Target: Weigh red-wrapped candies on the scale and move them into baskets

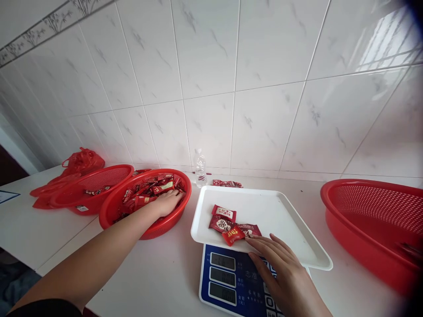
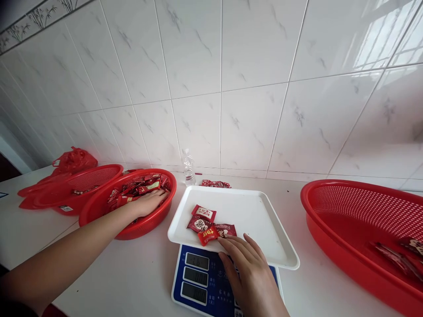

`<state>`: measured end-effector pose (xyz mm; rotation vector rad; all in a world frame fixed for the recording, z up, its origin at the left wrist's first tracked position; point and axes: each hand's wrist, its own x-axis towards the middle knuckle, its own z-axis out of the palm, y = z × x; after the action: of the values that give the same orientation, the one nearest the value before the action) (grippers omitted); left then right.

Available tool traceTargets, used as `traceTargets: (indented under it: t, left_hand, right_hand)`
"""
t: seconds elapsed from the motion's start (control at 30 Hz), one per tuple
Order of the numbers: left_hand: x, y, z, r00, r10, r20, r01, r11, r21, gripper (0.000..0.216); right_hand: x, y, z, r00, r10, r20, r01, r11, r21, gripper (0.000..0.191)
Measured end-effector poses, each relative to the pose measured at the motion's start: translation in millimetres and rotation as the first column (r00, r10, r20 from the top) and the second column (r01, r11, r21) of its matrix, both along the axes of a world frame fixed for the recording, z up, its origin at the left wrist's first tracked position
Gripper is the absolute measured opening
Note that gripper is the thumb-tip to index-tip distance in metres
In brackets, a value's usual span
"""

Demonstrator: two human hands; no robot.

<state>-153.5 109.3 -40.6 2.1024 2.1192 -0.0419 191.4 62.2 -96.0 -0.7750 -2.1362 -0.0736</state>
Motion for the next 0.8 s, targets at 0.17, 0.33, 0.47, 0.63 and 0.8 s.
traceTargets:
  t: [0.17,0.33,0.47,0.63,0.8]
  left_hand:
    - [3,7,-2.2,0.999,-0.017,-0.046,0.019,0.999,0.032,0.040]
    - [0,2,4.2,0.997,-0.015,-0.073,0.019,0.999,0.046,0.039]
    - [-4,-8,13.7,0.998,0.026,-0.051,-0.023,0.998,0.054,0.040]
    - [-4,-16,33.7,0.996,0.083,0.033,-0.087,0.987,0.133,0.042]
    - [15,-19,45.0,0.969,0.059,0.238,-0.103,0.979,0.176,0.040]
  right_hand:
    - [0,0,0.4,1.000,0.002,0.012,-0.002,1.000,0.002,0.023]
    - [0,-1,0.9,1.000,0.003,-0.007,-0.003,1.000,0.011,0.023]
    - [-1,-1,1.1,1.000,0.005,-0.015,-0.005,1.000,0.001,0.023]
    - [-1,-1,1.3,1.000,0.005,-0.016,-0.006,1.000,-0.021,0.023]
    - [0,-2,0.6,1.000,-0.001,-0.011,0.000,0.999,-0.038,0.024]
